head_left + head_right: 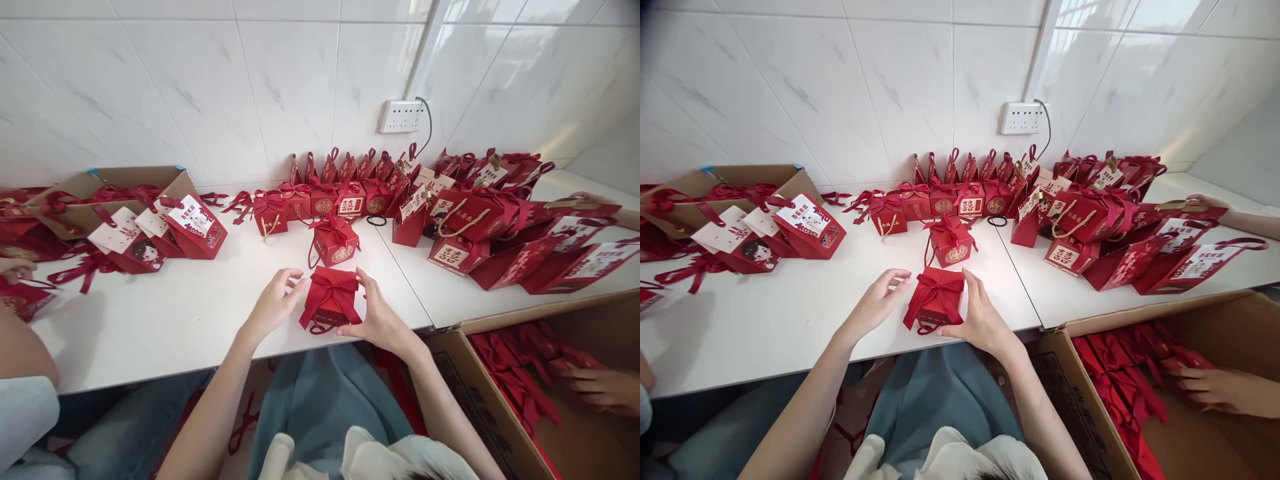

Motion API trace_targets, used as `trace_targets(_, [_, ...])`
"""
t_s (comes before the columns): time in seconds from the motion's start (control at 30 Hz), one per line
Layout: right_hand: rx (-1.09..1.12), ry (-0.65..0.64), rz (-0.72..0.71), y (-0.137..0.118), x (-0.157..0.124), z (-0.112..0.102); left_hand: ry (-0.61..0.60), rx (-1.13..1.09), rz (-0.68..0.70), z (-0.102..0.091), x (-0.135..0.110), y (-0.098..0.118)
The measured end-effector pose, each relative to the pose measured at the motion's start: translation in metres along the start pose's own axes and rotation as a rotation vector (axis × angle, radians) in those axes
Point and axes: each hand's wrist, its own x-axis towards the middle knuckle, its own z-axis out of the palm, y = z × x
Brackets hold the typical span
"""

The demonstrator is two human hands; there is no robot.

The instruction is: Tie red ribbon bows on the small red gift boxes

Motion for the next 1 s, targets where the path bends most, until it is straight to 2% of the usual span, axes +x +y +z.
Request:
trace_targets(0.1, [0.029,0.023,-0.020,0.008,0.005,0.017,-0.029,-0.070,0.043,0.016,0.011,0.004])
trace_targets(0.23, [0.085,0.110,-0.112,0.014,0.000,0.022,0.119,-0.043,0.203,0.022,0.001,0.010])
trace_targets(0.47, [0.111,0.263,-0.288,-0.009,-0.013,0.007,0.277,0.303,0.880,0.025,-0.047,0.034])
trace_targets(0.57, [0.124,0.269,-0.330,-0.018,-0.019,0.000,0.310,0.370,1.043,0.024,-0.056,0.043])
trace_targets(0.67, [0.126,0.276,-0.337,-0.023,-0.024,-0.005,0.332,0.371,1.092,0.021,-0.061,0.047])
trace_targets(0.87, [0.141,0.289,-0.335,-0.028,-0.030,-0.009,0.324,0.321,1.104,0.017,-0.066,0.051])
trace_targets(0.93, [0.139,0.289,-0.343,-0.029,-0.030,-0.010,0.339,0.249,1.068,0.015,-0.065,0.053])
trace_targets(1.0, [0.130,0.283,-0.360,-0.030,-0.031,-0.013,0.352,0.124,0.935,0.012,-0.063,0.054])
